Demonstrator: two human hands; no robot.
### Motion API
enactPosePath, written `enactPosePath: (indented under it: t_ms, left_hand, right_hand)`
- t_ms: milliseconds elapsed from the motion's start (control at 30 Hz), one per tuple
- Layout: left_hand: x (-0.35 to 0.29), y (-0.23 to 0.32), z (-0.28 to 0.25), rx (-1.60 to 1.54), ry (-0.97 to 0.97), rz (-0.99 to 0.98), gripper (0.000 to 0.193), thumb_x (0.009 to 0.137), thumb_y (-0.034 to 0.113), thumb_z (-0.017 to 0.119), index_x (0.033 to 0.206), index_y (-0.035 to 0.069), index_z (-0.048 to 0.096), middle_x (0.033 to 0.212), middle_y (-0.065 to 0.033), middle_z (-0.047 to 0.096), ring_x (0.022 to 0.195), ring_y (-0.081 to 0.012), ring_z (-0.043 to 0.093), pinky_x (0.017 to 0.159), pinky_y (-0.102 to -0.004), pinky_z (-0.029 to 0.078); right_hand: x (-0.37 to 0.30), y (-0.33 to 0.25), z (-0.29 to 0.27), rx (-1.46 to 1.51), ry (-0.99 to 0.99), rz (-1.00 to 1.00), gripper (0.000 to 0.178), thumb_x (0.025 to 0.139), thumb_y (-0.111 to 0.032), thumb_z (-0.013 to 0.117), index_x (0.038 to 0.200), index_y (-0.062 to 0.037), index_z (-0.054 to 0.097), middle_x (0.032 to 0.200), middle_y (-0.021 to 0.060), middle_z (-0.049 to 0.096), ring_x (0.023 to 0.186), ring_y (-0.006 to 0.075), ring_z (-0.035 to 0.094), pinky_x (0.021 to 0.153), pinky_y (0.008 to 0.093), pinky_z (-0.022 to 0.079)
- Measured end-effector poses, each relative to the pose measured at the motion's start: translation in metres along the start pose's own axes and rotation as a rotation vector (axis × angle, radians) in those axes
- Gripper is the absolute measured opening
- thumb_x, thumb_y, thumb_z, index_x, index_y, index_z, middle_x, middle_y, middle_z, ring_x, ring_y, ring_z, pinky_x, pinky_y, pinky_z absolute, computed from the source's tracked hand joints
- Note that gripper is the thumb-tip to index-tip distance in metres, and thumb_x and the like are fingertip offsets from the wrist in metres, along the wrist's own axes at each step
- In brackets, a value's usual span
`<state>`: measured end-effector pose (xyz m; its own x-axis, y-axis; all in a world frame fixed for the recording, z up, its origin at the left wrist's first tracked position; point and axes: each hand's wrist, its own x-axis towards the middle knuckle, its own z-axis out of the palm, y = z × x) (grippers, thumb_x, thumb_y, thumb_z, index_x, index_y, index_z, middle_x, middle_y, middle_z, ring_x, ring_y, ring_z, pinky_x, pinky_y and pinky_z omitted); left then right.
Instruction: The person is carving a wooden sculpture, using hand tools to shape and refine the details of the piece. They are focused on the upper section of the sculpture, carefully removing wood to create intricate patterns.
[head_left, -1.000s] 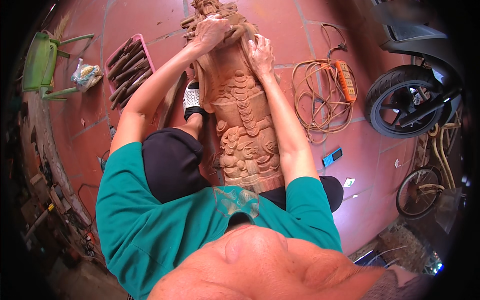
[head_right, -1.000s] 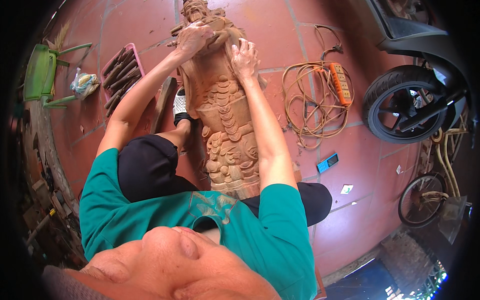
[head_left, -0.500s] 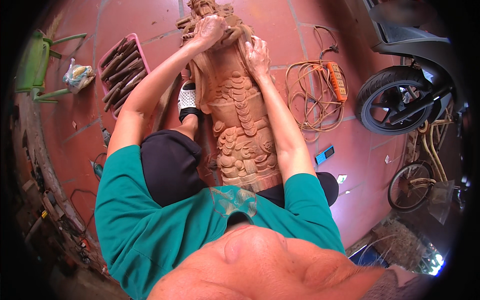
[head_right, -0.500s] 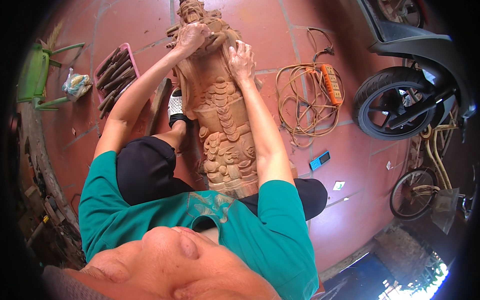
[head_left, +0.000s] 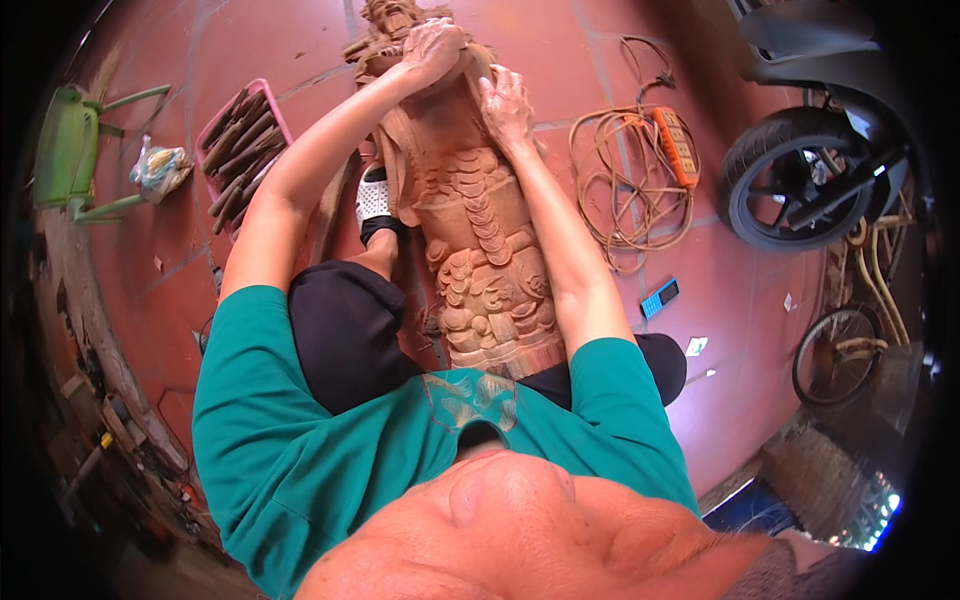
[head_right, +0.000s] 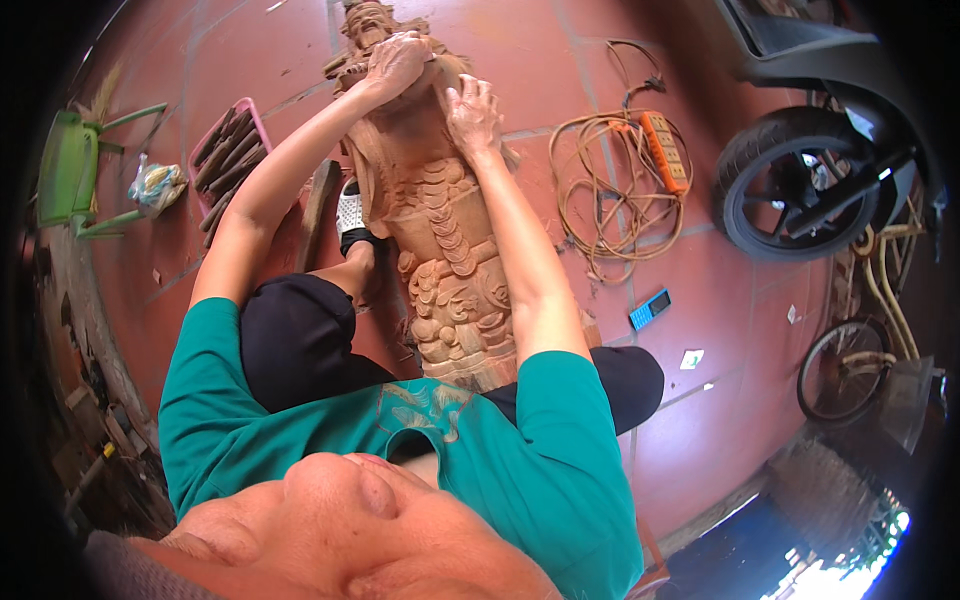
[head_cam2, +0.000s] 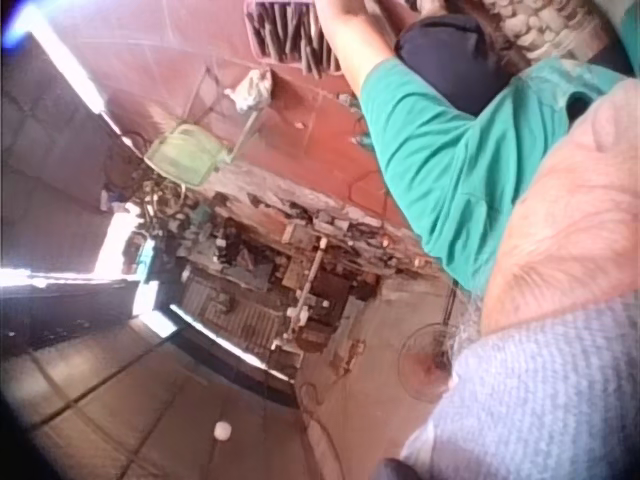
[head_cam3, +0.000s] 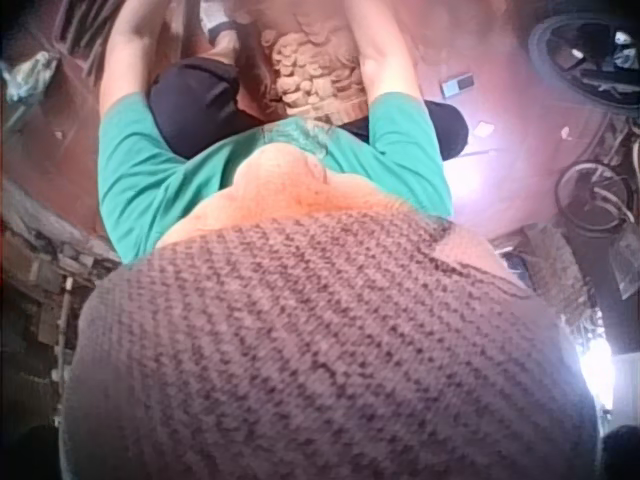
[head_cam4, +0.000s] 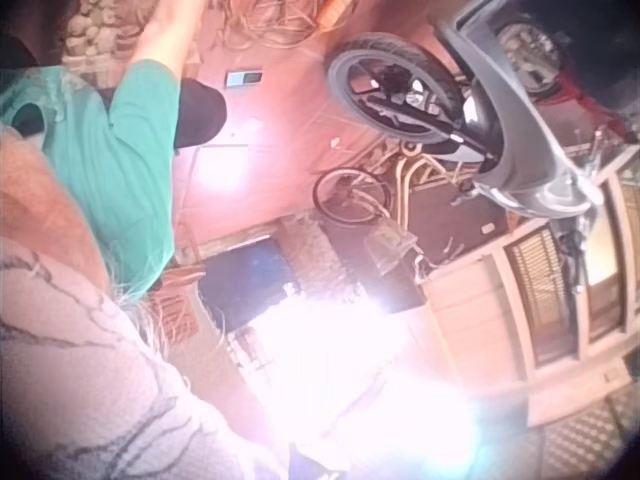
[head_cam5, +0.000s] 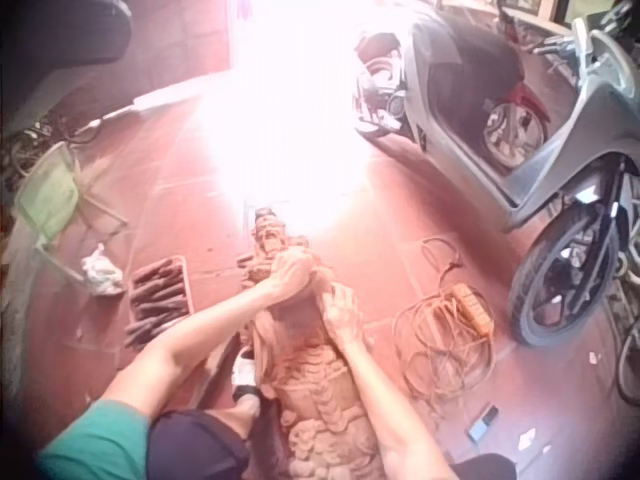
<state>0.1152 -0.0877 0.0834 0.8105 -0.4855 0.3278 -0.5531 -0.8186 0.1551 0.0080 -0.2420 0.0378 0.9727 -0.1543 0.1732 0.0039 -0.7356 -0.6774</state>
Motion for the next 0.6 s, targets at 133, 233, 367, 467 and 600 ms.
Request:
enactPosePath:
  t_ms: [133,233,367,467,600]
  left_hand:
    - [0.003,0.007,-0.002,-0.016,0.006,0.082,0.015,0.076,0.013,0.061,0.079,0.003,0.072,0.089,-0.0196,0.068,0.088,-0.0362,0.068,0.076,-0.0455,0.055]
    - [-0.006,0.002,-0.011,-0.022,-0.002,0.104,0.014,0.078,0.014,0.062,0.08,0.004,0.072,0.091,-0.0179,0.068,0.091,-0.0348,0.068,0.077,-0.045,0.055]
    - [-0.021,-0.006,-0.009,-0.023,0.038,0.069,0.016,0.087,0.019,0.06,0.087,0.007,0.07,0.094,-0.0144,0.066,0.089,-0.035,0.067,0.074,-0.0456,0.054]
    - [-0.025,-0.008,-0.016,0.005,0.0,0.082,0.017,0.087,0.018,0.059,0.083,0.005,0.07,0.094,-0.016,0.067,0.087,-0.0362,0.068,0.072,-0.0453,0.054]
    - [0.004,0.009,-0.021,0.079,-0.193,0.069,0.019,0.086,0.016,0.058,0.08,0.003,0.069,0.094,-0.0179,0.067,0.087,-0.0365,0.068,0.071,-0.0456,0.054]
  right_hand:
    - [0.0,0.003,-0.006,-0.033,-0.016,0.038,0.04,0.097,-0.039,0.053,0.131,-0.0165,0.05,0.13,0.0156,0.051,0.117,0.0407,0.054,0.09,0.0628,0.045]
    - [0.0,0.006,-0.004,-0.017,-0.012,0.035,0.041,0.097,-0.039,0.053,0.131,-0.0166,0.05,0.13,0.0155,0.051,0.117,0.0407,0.054,0.09,0.0637,0.045]
    - [-0.002,0.005,-0.007,-0.029,-0.048,0.067,0.041,0.097,-0.039,0.053,0.131,-0.0169,0.05,0.131,0.015,0.051,0.118,0.0398,0.053,0.091,0.0643,0.045]
    - [-0.003,-0.002,-0.002,-0.042,-0.036,0.075,0.041,0.097,-0.04,0.052,0.131,-0.0171,0.05,0.13,0.0148,0.051,0.119,0.0393,0.053,0.091,0.0648,0.044]
    - [-0.002,0.004,-0.004,-0.034,-0.005,0.041,0.042,0.097,-0.039,0.052,0.132,-0.016,0.049,0.129,0.0151,0.051,0.119,0.0401,0.053,0.091,0.0634,0.045]
